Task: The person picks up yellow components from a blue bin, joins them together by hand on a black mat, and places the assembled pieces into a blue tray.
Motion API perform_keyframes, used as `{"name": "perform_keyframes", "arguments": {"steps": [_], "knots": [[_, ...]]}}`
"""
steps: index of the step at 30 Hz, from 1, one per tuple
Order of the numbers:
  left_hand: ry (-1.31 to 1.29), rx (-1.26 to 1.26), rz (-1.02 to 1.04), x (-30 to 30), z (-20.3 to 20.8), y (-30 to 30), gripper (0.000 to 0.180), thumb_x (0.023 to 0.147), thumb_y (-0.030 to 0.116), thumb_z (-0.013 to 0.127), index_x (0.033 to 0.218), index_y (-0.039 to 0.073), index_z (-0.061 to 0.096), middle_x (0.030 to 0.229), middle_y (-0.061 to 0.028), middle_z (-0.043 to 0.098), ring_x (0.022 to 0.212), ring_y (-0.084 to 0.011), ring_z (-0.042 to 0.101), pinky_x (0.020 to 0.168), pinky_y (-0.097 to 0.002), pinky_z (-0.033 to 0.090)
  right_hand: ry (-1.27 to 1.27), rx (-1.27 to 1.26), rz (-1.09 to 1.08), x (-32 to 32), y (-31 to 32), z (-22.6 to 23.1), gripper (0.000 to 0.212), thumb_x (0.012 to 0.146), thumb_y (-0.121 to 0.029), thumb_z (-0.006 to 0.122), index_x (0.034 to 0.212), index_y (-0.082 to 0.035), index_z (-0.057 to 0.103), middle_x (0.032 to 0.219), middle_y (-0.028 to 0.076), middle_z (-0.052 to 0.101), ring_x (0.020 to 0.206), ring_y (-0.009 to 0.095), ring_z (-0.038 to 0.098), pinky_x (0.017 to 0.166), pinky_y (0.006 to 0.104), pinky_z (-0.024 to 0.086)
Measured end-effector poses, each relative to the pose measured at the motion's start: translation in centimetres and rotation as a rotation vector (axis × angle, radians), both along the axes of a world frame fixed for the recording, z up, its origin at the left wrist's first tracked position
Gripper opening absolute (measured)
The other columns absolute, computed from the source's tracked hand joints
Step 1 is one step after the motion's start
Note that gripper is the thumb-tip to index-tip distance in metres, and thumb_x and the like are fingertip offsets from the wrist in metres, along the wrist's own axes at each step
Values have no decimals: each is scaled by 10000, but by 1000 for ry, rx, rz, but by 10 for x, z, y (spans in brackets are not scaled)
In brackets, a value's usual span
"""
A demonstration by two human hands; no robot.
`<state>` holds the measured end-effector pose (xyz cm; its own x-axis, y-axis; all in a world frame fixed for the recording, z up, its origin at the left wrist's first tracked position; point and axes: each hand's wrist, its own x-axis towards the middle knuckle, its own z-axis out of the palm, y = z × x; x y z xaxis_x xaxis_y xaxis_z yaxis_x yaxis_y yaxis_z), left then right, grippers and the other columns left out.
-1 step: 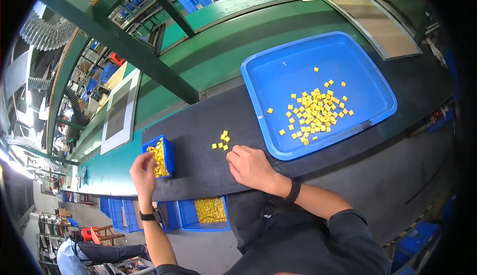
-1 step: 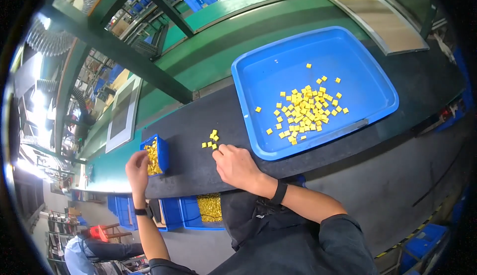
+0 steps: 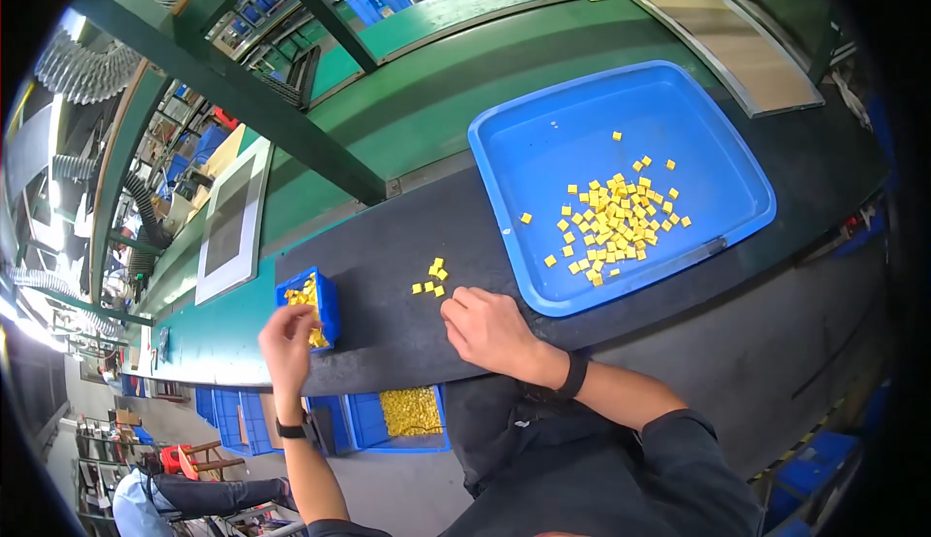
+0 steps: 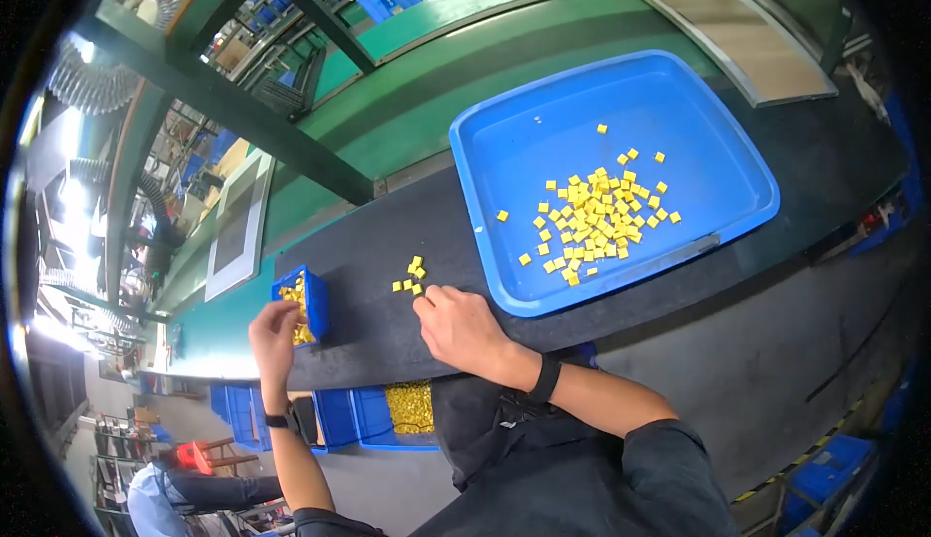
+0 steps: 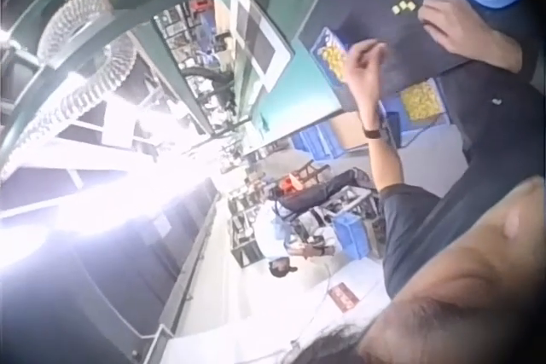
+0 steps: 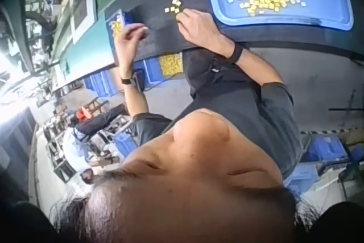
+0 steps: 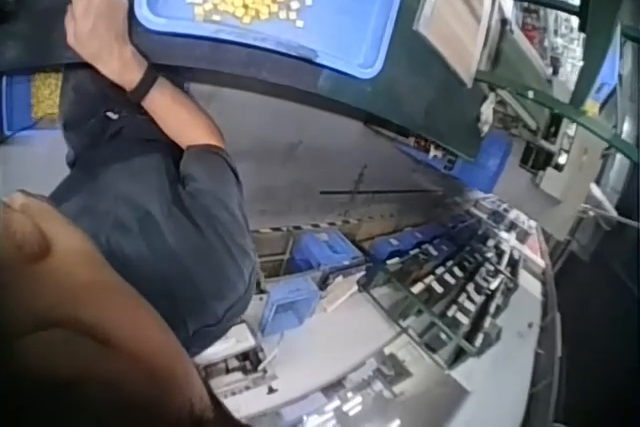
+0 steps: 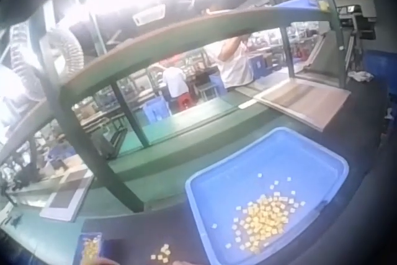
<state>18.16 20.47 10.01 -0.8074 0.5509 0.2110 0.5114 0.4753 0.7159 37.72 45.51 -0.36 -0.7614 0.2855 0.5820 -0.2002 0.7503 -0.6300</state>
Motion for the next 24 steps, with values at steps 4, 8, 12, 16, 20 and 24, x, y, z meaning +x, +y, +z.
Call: {"name": "perform_keyframes", "arguments": {"steps": [4, 8, 12, 16, 20, 24], "knots": [[-361, 49, -135, 67, -5, 58, 98, 995, -40, 692, 1070, -72, 747, 1022, -117, 796, 952, -203, 786, 855, -292, 605, -40, -127, 36, 6, 2, 6, 91, 898, -62, 753, 957, -52, 684, 917, 108, 680, 850, 315, 722, 674, 429, 568], [-184, 64, -313, 98, -42, 97, 99, 901, -89, 750, 981, -35, 770, 992, -100, 790, 929, -191, 764, 844, -309, 591, -80, -429, 118, 12, 7, 11, 98, 937, -44, 746, 1030, -36, 720, 1016, 117, 733, 896, 310, 746, 697, 387, 581], [-19, 161, -301, 101, -65, 105, 139, 818, -69, 817, 887, 50, 804, 924, -73, 752, 878, -203, 733, 776, -317, 550, -134, -577, 207, 16, 11, 11, 134, 947, -4, 738, 1081, -15, 736, 1088, 138, 750, 910, 311, 752, 725, 361, 591], [231, 153, -373, 96, -70, 99, 201, 752, -52, 842, 903, 69, 786, 888, -50, 724, 846, -232, 682, 805, -361, 496, -78, -493, 199, 21, 16, 11, 168, 914, 34, 747, 1079, 0, 739, 1070, 152, 740, 898, 327, 741, 743, 381, 597], [348, 103, -433, 95, -75, 92, 198, 730, -10, 864, 882, 88, 782, 898, -31, 728, 876, -242, 696, 827, -383, 486, -151, -336, 241, 19, 19, 13, 210, 872, 48, 771, 1074, 8, 735, 1076, 149, 716, 913, 329, 726, 767, 399, 594], [287, 81, -458, 92, -74, 89, 241, 691, -3, 846, 900, 106, 797, 935, -8, 729, 891, -230, 699, 835, -383, 487, -202, -240, 216, 18, 14, 20, 218, 843, 44, 789, 1050, 6, 734, 1068, 119, 682, 920, 314, 705, 782, 406, 585]]}}
